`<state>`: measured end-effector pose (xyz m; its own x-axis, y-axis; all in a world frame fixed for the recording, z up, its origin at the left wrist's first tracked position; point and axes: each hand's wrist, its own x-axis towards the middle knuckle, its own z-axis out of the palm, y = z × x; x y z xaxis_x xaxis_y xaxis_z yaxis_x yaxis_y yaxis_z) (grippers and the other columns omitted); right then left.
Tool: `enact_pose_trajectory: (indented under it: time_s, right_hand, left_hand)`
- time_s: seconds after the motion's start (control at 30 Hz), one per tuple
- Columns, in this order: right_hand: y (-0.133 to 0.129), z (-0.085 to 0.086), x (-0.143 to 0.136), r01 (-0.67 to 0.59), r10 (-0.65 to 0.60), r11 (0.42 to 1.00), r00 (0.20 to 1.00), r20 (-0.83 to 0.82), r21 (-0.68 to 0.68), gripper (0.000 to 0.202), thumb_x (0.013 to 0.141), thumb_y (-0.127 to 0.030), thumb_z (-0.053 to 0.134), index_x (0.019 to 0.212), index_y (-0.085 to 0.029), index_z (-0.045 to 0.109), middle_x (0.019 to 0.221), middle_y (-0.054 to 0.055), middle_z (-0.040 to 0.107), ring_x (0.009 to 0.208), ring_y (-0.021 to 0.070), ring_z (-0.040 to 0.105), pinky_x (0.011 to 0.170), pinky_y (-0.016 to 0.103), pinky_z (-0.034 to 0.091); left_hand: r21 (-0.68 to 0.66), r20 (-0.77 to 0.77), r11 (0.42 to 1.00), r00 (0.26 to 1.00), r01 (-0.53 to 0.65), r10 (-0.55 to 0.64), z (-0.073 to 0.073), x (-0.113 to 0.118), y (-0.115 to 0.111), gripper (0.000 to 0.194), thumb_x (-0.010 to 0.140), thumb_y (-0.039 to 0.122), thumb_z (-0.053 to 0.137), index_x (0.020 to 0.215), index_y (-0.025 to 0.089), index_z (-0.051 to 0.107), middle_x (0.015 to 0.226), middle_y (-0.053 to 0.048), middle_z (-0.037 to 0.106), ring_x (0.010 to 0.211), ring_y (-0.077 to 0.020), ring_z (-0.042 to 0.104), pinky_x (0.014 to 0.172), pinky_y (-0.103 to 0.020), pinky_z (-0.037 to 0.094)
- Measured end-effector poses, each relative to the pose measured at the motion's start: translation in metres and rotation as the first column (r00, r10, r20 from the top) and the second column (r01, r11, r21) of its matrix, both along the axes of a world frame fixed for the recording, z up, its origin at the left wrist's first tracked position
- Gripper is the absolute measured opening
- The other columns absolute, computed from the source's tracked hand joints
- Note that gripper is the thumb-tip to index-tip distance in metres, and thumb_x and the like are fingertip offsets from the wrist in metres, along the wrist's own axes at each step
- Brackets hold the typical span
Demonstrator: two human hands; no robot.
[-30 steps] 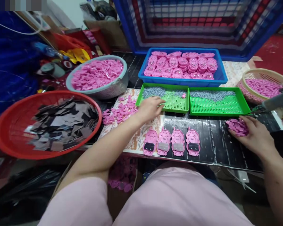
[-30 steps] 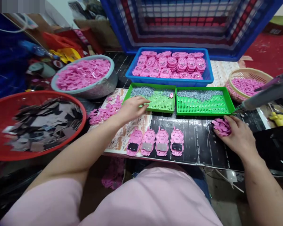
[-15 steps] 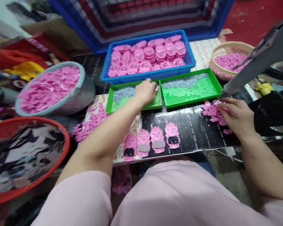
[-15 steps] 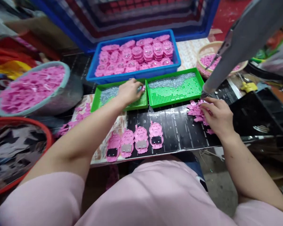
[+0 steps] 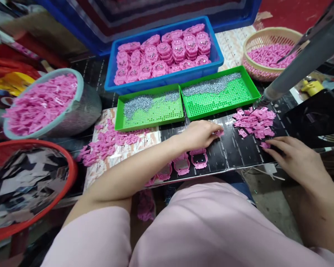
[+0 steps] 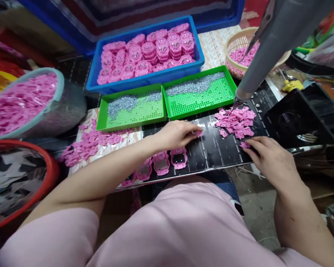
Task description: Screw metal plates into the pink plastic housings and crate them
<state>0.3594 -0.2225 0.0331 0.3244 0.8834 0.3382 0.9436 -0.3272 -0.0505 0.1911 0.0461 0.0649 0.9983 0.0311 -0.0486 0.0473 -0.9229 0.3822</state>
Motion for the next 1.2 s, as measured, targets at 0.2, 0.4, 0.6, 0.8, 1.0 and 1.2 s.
enact_pose_trajectory:
  time_s: [0.2,0.4,0.6,0.8,1.0,1.2]
  right_hand:
    - [0.035,-0.004,-0.035,-0.119,0.143,0.987,0.956,-0.258,0.108,0.017,0.089,-0.034,0.061,0.098,-0.021,0.068,0.094,0.003,0.069,0.087,0.0154,0.066,0.075,0.028,0.052]
    - [0.046,-0.005,-0.037,-0.132,0.142,0.989,0.966,-0.217,0.064,0.025,0.087,-0.037,0.063,0.107,-0.023,0.068,0.096,0.002,0.068,0.083,0.0148,0.066,0.066,0.028,0.05]
    - [0.043,-0.003,-0.04,-0.221,0.231,0.973,0.954,-0.192,0.072,0.026,0.09,-0.028,0.059,0.115,-0.023,0.063,0.104,0.004,0.067,0.096,0.0178,0.064,0.079,0.029,0.051]
    - [0.06,-0.005,-0.047,-0.163,0.163,0.987,0.987,0.014,0.014,0.034,0.085,-0.047,0.063,0.102,-0.018,0.067,0.081,0.005,0.067,0.071,0.0181,0.063,0.057,0.031,0.043]
    - [0.07,0.006,-0.02,-0.528,0.523,0.848,0.847,-0.09,-0.047,0.029,0.094,-0.03,0.049,0.115,-0.02,0.066,0.121,0.009,0.064,0.098,0.0255,0.063,0.081,0.041,0.052]
    - [0.075,-0.006,-0.011,-0.574,0.561,0.819,0.802,-0.206,-0.003,0.022,0.093,-0.031,0.052,0.104,-0.023,0.069,0.104,0.004,0.07,0.086,0.018,0.067,0.074,0.034,0.056]
  left_hand:
    - [0.043,-0.01,0.999,1.0,0.03,-0.029,-0.019,0.032,-0.013,0.029,0.095,0.023,0.048,0.12,0.02,0.063,0.114,-0.008,0.066,0.106,-0.0209,0.062,0.089,-0.033,0.048]
    - [0.131,0.137,0.981,0.982,-0.145,0.127,0.003,-0.022,0.0,0.038,0.094,0.022,0.049,0.131,0.02,0.055,0.126,-0.008,0.059,0.11,-0.0217,0.058,0.09,-0.033,0.048]
    - [0.222,0.183,0.952,0.968,-0.209,0.17,-0.002,-0.106,-0.013,0.027,0.096,0.024,0.045,0.105,0.018,0.07,0.105,-0.007,0.071,0.094,-0.0205,0.063,0.081,-0.035,0.049]
    - [0.261,0.303,0.924,0.932,-0.281,0.198,-0.023,-0.119,-0.051,0.03,0.095,0.033,0.051,0.114,0.014,0.066,0.122,-0.01,0.066,0.115,-0.0244,0.058,0.1,-0.043,0.043]
    - [0.271,0.264,0.92,0.941,-0.283,0.211,-0.033,-0.112,-0.062,0.044,0.096,0.042,0.049,0.125,0.012,0.059,0.129,-0.014,0.062,0.124,-0.0269,0.053,0.108,-0.05,0.034]
    - [0.274,0.274,0.928,0.945,-0.255,0.178,-0.034,-0.115,-0.063,0.041,0.097,0.037,0.048,0.126,0.009,0.057,0.127,-0.013,0.064,0.123,-0.0242,0.056,0.108,-0.049,0.036]
